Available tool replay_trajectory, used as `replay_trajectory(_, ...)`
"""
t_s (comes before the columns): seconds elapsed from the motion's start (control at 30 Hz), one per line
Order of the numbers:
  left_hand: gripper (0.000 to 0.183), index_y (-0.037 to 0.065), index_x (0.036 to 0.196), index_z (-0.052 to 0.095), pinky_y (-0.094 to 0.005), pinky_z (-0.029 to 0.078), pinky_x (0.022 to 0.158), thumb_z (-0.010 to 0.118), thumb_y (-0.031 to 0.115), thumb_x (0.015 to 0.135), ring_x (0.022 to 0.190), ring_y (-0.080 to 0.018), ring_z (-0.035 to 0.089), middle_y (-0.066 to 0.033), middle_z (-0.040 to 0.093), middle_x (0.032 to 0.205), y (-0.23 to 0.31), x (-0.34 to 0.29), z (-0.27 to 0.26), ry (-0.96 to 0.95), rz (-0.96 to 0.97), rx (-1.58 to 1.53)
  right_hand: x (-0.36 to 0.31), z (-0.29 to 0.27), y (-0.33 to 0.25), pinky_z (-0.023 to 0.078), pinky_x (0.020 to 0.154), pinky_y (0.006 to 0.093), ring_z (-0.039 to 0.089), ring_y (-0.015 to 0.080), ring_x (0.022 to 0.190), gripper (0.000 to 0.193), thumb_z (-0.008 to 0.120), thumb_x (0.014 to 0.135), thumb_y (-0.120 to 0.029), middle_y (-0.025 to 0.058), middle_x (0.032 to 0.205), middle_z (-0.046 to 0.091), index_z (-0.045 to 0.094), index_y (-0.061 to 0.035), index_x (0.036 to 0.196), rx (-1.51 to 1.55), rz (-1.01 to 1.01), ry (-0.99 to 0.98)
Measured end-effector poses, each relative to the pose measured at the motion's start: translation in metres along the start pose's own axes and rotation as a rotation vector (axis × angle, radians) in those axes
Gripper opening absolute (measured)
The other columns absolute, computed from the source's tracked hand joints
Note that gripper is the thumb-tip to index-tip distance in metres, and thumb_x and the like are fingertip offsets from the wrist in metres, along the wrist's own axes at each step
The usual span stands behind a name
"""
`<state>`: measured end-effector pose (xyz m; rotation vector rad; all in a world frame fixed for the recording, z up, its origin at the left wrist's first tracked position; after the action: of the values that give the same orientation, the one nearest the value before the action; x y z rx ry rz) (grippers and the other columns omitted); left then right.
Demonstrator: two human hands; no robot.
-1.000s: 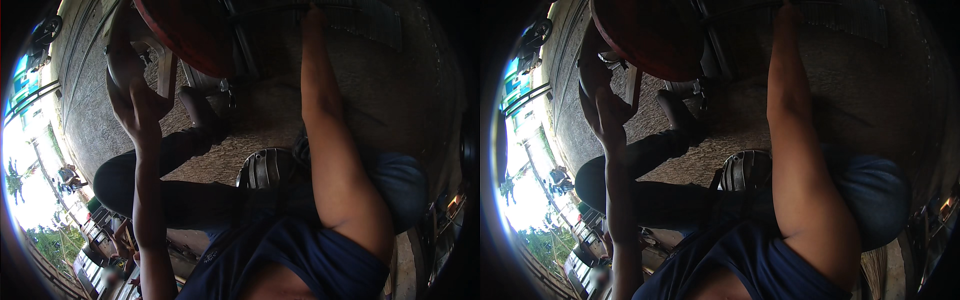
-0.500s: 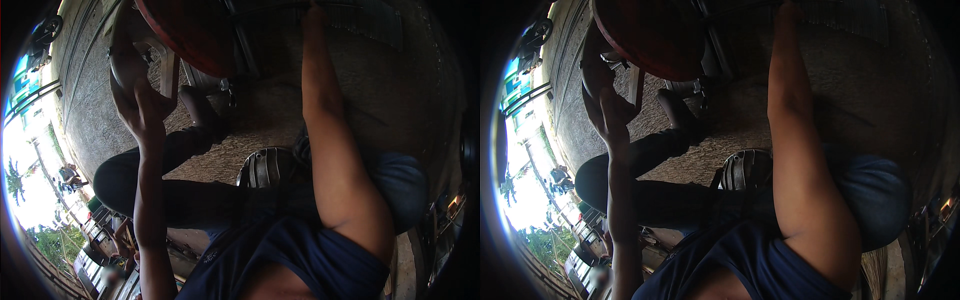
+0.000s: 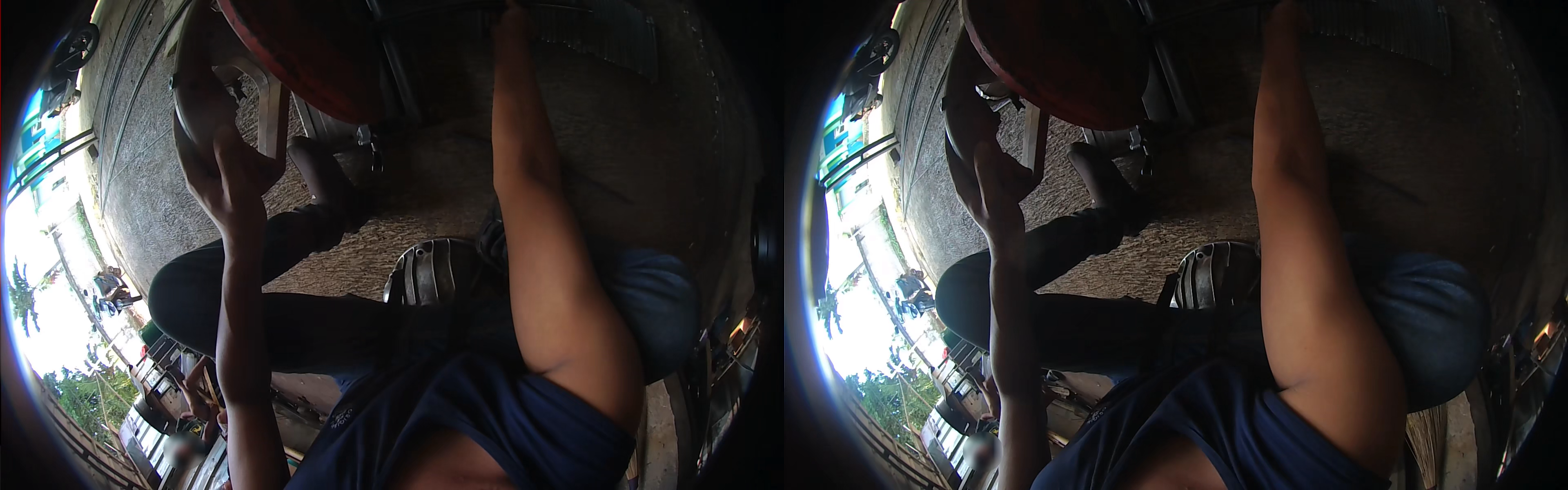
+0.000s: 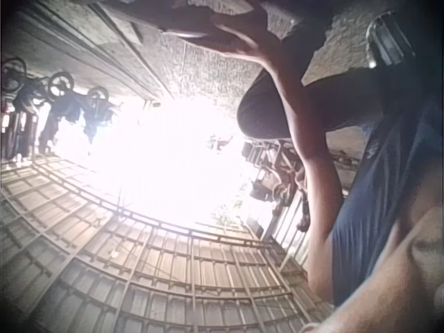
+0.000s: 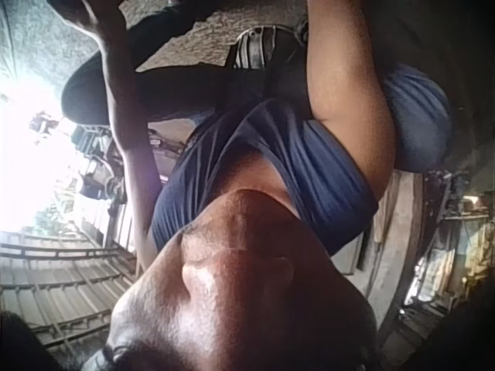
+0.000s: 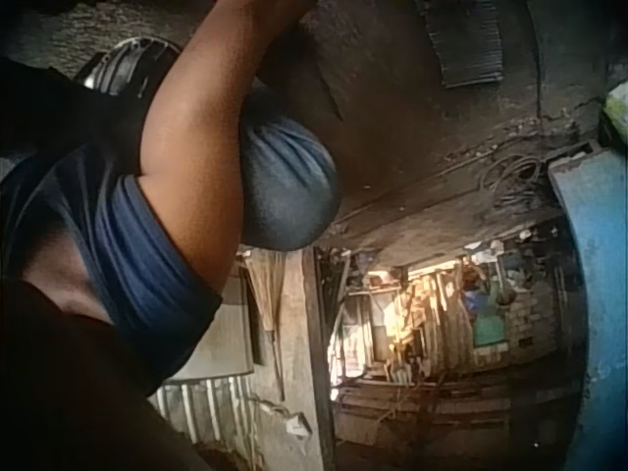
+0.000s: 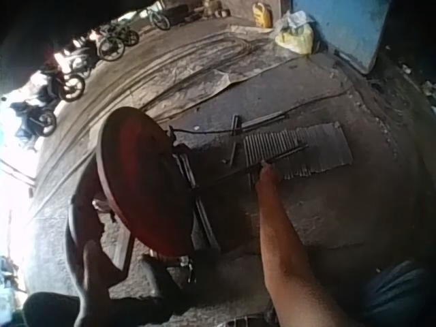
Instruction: The recorder uses a metal chop saw to cut multiple thin metal rods while seated on the floor.
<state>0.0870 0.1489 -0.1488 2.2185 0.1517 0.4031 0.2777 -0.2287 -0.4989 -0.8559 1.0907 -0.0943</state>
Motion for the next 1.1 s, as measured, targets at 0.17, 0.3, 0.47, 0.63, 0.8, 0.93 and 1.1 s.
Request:
replay_trajectory(0.17, 0.052, 0.001, 0.139, 0.038, -0.0229, 0.041, 0.065, 0.052, 0.025, 0.095, 0.073, -0.007, 0.051, -0.0069, 0.059, 0.105, -0.001, 0.001, -0.002, 0.039, 0.033, 0.011, 0.013, 0.0, 0.006, 0.041, 0.097, 0.0396, 0.055, 0.0293, 0.115, 0.047, 0.061, 0.091, -0.021, 0.0168, 0.13, 0.055, 0.051, 0.0055, 0.129, 0.008, -0.022, -0.004)
replay_trajectory(0.3, 0.053, 0.001, 0.139, 0.039, -0.0224, 0.04, 0.063, 0.053, 0.025, 0.094, 0.072, -0.0063, 0.051, -0.0063, 0.059, 0.103, 0.004, 0.002, -0.003, 0.074, 0.132, 0.029, 0.003, -0.009, 0.001, 0.044, 0.089, 0.0361, 0.058, 0.0242, 0.101, 0.043, 0.058, 0.093, -0.024, 0.0128, 0.124, 0.058, 0.054, 0.0033, 0.126, -0.148, 0.034, 0.112)
replay_trajectory(0.47, 0.065, -0.004, 0.143, 0.03, -0.0371, 0.039, 0.092, 0.053, 0.032, 0.093, 0.111, -0.026, 0.049, -0.0203, 0.05, 0.126, -0.003, 0.0, -0.002, 0.005, -0.011, 0.019, -0.009, -0.005, -0.007, 0.042, 0.074, 0.0316, 0.047, 0.0182, 0.079, 0.037, 0.055, 0.094, -0.025, 0.007, 0.112, 0.059, 0.057, -0.0005, 0.123, -0.323, 0.026, 0.075)
replay_trajectory(0.63, 0.065, -0.005, 0.143, 0.031, -0.0407, 0.041, 0.1, 0.054, 0.03, 0.092, 0.12, -0.031, 0.051, -0.0235, 0.05, 0.129, 0.001, 0.0, 0.0, 0.021, -0.029, -0.038, 0.016, -0.007, 0.013, 0.041, 0.076, 0.0301, 0.049, 0.0186, 0.082, 0.037, 0.054, 0.094, -0.023, 0.007, 0.114, 0.059, 0.056, -0.0007, 0.124, -0.168, 0.094, 0.053)
replay_trajectory(0.8, 0.061, -0.004, 0.141, 0.034, -0.039, 0.042, 0.098, 0.054, 0.026, 0.092, 0.118, -0.0291, 0.053, -0.0224, 0.053, 0.127, 0.005, 0.001, 0.001, 0.037, -0.017, -0.086, 0.034, 0.002, 0.011, 0.039, 0.092, 0.0317, 0.052, 0.0249, 0.108, 0.043, 0.054, 0.094, -0.02, 0.0105, 0.129, 0.054, 0.049, 0.0006, 0.131, -0.036, -0.012, -0.009)
replay_trajectory(0.93, 0.061, -0.004, 0.141, 0.034, -0.0386, 0.042, 0.098, 0.054, 0.025, 0.092, 0.117, -0.0283, 0.053, -0.0215, 0.053, 0.126, 0.004, -0.001, 0.001, 0.051, -0.037, -0.076, 0.014, -0.007, 0.005, 0.041, 0.093, 0.0333, 0.053, 0.0248, 0.108, 0.045, 0.053, 0.095, -0.021, 0.011, 0.131, 0.053, 0.047, 0.0003, 0.134, -0.222, 0.037, 0.078)
replay_trajectory(1.1, 0.061, -0.005, 0.141, 0.034, -0.0383, 0.042, 0.098, 0.054, 0.026, 0.092, 0.116, -0.0277, 0.053, -0.0206, 0.053, 0.125, 0.002, -0.001, 0.0, 0.061, -0.053, -0.064, 0.012, 0.001, 0.007, 0.043, 0.093, 0.0368, 0.054, 0.0254, 0.108, 0.043, 0.053, 0.096, -0.024, 0.013, 0.132, 0.054, 0.05, 0.0008, 0.131, -0.032, 0.074, -0.039)
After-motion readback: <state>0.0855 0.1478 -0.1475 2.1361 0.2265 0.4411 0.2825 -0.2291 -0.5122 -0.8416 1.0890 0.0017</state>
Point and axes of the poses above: each hand's wrist, its own x-axis towards the middle knuckle, its own z-axis out of the palm, y = z × x, the point moved 8 cm from there along x, towards the middle knuckle
